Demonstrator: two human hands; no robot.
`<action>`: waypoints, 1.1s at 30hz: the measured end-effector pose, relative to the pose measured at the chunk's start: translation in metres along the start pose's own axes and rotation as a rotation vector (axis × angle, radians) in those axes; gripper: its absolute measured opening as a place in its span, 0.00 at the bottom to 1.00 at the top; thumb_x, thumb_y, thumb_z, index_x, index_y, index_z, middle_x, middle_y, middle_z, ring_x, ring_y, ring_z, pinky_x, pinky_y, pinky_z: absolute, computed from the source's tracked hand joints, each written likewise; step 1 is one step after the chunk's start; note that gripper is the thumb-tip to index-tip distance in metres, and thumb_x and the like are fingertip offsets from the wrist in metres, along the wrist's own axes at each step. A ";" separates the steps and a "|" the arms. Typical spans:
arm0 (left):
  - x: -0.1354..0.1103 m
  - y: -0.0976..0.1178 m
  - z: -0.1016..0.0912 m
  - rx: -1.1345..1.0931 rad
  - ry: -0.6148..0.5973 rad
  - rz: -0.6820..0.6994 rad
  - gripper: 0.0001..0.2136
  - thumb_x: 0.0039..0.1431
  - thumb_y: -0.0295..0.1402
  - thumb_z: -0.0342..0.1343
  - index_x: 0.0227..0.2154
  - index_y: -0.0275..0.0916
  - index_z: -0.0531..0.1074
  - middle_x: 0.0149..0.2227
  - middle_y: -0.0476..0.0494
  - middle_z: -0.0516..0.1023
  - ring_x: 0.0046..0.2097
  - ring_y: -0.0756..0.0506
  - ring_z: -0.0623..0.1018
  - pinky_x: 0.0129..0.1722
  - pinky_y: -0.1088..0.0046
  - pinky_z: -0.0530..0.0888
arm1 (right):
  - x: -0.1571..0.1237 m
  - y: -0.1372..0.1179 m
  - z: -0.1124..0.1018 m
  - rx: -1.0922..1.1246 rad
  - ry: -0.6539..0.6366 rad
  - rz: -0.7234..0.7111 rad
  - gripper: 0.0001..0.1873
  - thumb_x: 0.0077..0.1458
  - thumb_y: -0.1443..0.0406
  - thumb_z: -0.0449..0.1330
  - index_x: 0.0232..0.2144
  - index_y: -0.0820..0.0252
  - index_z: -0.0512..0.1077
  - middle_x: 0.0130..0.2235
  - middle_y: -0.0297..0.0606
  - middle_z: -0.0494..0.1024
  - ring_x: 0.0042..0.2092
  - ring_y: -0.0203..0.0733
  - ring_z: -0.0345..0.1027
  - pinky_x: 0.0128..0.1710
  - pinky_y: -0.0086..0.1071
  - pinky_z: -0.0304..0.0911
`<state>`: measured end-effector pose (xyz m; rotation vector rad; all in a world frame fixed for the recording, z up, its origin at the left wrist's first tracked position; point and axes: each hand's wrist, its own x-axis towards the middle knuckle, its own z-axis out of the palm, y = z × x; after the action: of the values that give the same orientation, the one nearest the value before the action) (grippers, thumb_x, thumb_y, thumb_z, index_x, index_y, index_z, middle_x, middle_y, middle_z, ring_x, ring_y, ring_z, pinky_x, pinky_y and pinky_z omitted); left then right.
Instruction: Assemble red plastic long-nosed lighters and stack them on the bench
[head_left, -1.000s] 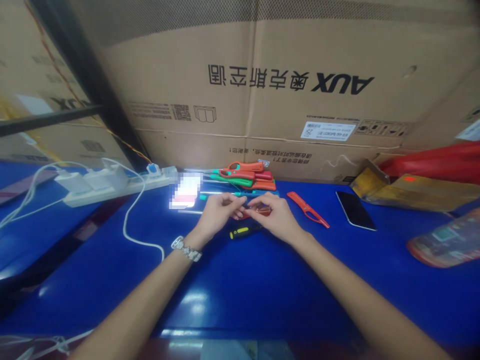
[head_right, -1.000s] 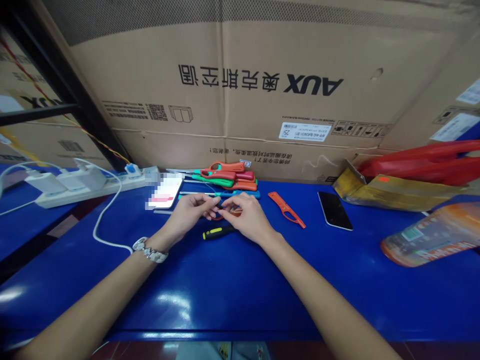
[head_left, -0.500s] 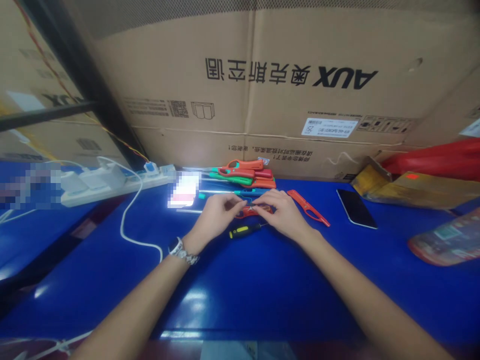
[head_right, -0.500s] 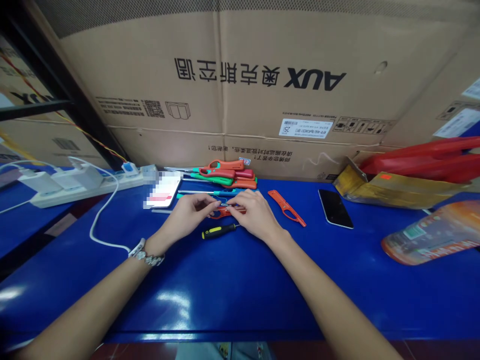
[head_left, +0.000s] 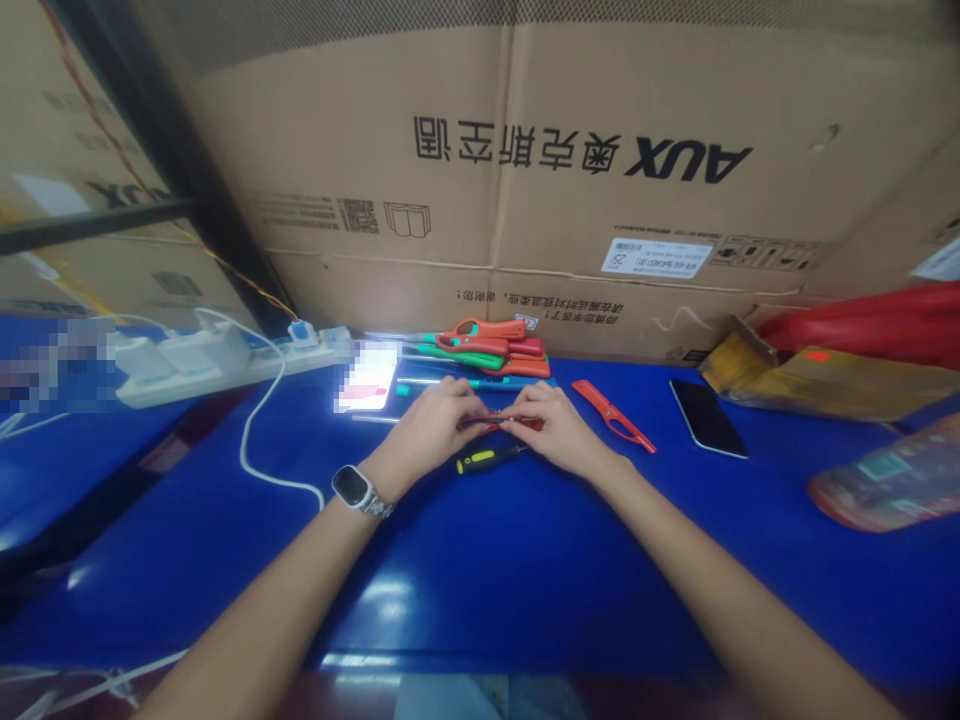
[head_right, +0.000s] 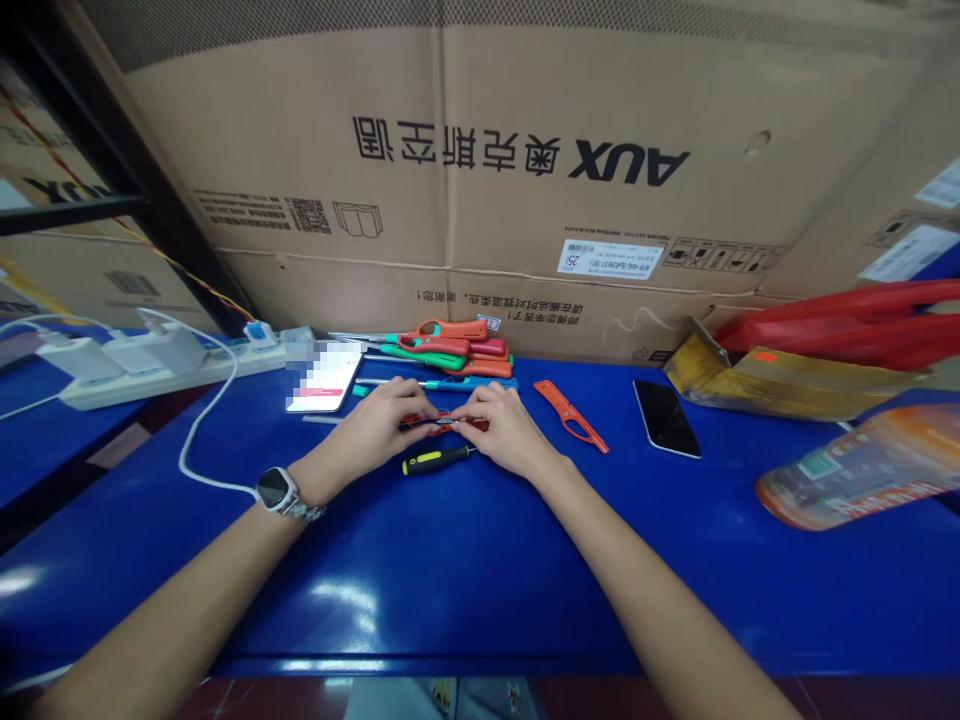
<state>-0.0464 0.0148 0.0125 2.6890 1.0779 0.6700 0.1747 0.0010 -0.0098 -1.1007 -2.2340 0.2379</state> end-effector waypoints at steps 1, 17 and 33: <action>0.001 0.000 0.000 0.004 -0.008 0.002 0.05 0.62 0.33 0.59 0.36 0.38 0.79 0.37 0.42 0.76 0.40 0.41 0.71 0.42 0.63 0.70 | 0.000 0.000 0.000 -0.002 -0.001 0.001 0.07 0.61 0.63 0.62 0.40 0.53 0.81 0.34 0.36 0.76 0.39 0.41 0.66 0.43 0.38 0.57; 0.008 -0.005 0.000 0.140 -0.099 -0.042 0.04 0.62 0.32 0.59 0.35 0.40 0.79 0.37 0.44 0.78 0.41 0.42 0.71 0.42 0.64 0.64 | -0.003 0.000 -0.016 -0.037 -0.098 0.028 0.16 0.58 0.73 0.57 0.44 0.56 0.80 0.37 0.37 0.76 0.38 0.39 0.68 0.42 0.36 0.60; 0.012 0.000 0.002 0.136 -0.142 -0.032 0.05 0.63 0.31 0.58 0.37 0.39 0.79 0.38 0.43 0.77 0.41 0.42 0.71 0.41 0.65 0.65 | -0.002 -0.009 -0.020 -0.037 -0.158 0.082 0.21 0.58 0.73 0.56 0.48 0.53 0.79 0.35 0.36 0.76 0.31 0.34 0.66 0.35 0.30 0.60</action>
<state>-0.0380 0.0233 0.0147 2.7762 1.1657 0.4072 0.1817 -0.0089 0.0087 -1.2332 -2.3417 0.3293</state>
